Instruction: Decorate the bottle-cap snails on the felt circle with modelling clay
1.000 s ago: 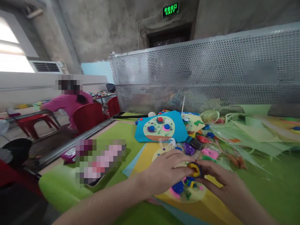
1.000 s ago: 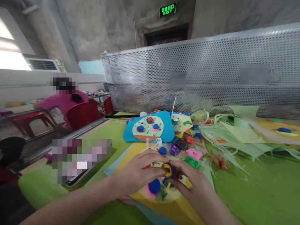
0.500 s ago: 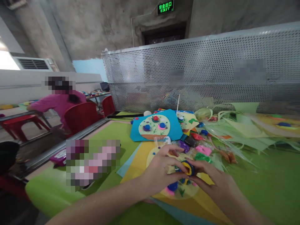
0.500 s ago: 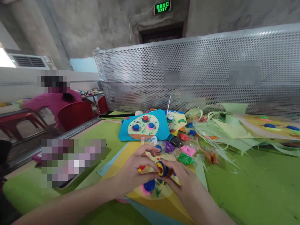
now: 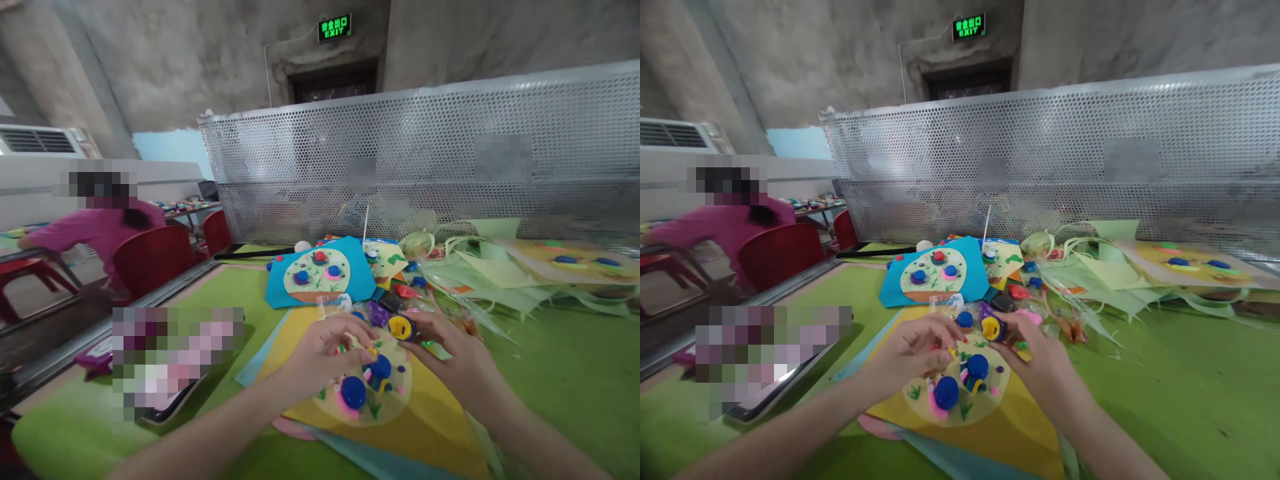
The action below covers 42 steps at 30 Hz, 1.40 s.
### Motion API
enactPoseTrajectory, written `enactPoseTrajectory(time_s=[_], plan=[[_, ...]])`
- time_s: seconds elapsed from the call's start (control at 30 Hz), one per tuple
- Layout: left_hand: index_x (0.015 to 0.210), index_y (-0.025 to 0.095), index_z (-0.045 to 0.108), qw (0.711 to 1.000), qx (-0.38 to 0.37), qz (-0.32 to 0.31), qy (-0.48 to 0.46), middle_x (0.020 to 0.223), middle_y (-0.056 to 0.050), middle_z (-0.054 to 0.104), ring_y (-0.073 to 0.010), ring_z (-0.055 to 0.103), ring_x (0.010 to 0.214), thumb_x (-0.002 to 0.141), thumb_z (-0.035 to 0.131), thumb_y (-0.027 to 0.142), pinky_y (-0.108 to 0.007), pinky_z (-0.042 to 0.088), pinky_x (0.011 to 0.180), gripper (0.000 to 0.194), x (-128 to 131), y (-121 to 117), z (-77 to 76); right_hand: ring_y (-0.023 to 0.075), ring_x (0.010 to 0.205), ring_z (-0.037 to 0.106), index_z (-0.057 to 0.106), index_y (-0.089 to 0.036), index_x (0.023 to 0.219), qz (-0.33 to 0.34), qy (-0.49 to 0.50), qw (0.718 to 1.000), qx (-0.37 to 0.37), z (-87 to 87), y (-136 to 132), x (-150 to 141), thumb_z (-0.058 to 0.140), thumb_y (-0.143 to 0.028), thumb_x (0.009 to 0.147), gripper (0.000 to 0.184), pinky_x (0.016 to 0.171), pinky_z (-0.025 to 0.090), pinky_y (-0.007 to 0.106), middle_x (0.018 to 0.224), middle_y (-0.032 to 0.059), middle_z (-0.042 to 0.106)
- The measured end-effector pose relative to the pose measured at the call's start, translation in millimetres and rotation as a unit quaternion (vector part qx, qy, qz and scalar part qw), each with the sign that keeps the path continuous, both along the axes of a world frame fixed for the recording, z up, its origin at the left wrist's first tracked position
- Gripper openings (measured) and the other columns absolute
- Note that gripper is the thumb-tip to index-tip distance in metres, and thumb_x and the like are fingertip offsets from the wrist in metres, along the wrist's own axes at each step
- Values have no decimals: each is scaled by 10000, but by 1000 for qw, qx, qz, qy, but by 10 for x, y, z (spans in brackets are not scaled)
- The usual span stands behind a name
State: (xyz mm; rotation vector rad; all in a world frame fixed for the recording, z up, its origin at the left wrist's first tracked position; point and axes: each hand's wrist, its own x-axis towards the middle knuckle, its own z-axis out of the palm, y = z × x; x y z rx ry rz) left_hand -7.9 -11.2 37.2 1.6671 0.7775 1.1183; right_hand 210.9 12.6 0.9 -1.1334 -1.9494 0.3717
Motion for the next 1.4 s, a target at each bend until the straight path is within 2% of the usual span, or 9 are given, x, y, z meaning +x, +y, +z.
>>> enactPoseTrajectory(time_s=[0.17, 0.27, 0.5, 0.6, 0.73, 0.97, 1.2, 1.3, 1.4], plan=[[727, 154, 602, 997, -71, -1, -13, 680, -28, 625, -100, 543, 552, 673, 715, 493, -216, 432, 518, 362, -1, 22, -34, 174, 711, 654, 576, -264, 1072, 7, -63, 998, -18, 6, -9, -39, 538, -333, 822, 262, 641, 536, 290, 986, 23, 690], [713, 140, 606, 997, -80, 4, -13, 610, -11, 597, -73, 493, 470, 645, 729, 505, -187, 387, 439, 391, -3, 9, -30, 184, 742, 650, 585, -259, 1061, 17, -85, 996, -24, -29, 18, -49, 522, -315, 822, 253, 658, 531, 303, 1024, 34, 683], [862, 164, 712, 999, -19, 23, 25, 751, -41, 668, -113, 556, 576, 697, 697, 396, -223, 447, 522, 285, -52, 25, -6, 226, 897, 638, 569, -221, 1067, 22, -86, 995, -38, -24, 65, -62, 537, -323, 831, 259, 779, 512, 374, 1016, 67, 677], [817, 176, 732, 997, 5, 36, 72, 771, -50, 697, -146, 601, 659, 731, 665, 311, -234, 459, 587, 174, -80, 26, 27, 215, 887, 638, 563, -223, 1065, 31, -73, 996, -34, -10, 34, -108, 547, -288, 827, 247, 778, 511, 361, 1011, 61, 675], [741, 178, 726, 990, 30, 65, 125, 759, -42, 711, -171, 621, 714, 747, 642, 270, -244, 454, 648, 124, -99, 36, 92, 212, 919, 628, 563, -228, 1076, 29, -74, 997, -25, 10, -9, -150, 560, -265, 819, 260, 774, 507, 335, 1030, 49, 667], [619, 165, 620, 977, 48, 100, 182, 666, -9, 637, -147, 576, 636, 729, 649, 271, -226, 409, 583, 156, -92, 40, 67, 202, 864, 626, 559, -207, 1079, 37, -81, 996, -18, 54, -42, -155, 553, -235, 828, 253, 740, 502, 322, 996, 54, 667], [601, 181, 493, 976, 35, 77, 201, 548, 39, 552, -106, 509, 425, 751, 617, 341, -202, 389, 425, 252, -62, 8, 26, 200, 899, 616, 569, -205, 1090, 45, -85, 995, -16, 80, -49, -161, 594, -214, 807, 284, 787, 494, 323, 1006, 63, 659], [587, 182, 488, 973, 62, 81, 206, 569, 36, 548, -109, 519, 474, 759, 606, 328, -205, 407, 469, 255, -66, 14, 35, 202, 919, 608, 568, -210, 1102, 44, -89, 995, -19, 88, -47, -157, 591, -215, 810, 293, 807, 490, 337, 1016, 67, 655], [605, 179, 550, 969, 93, 83, 211, 627, 13, 587, -125, 551, 554, 773, 586, 312, -213, 419, 523, 217, -78, 23, 49, 203, 920, 604, 569, -210, 1099, 41, -92, 995, -20, 80, -32, -145, 604, -233, 802, 300, 812, 485, 343, 1020, 67, 650]])
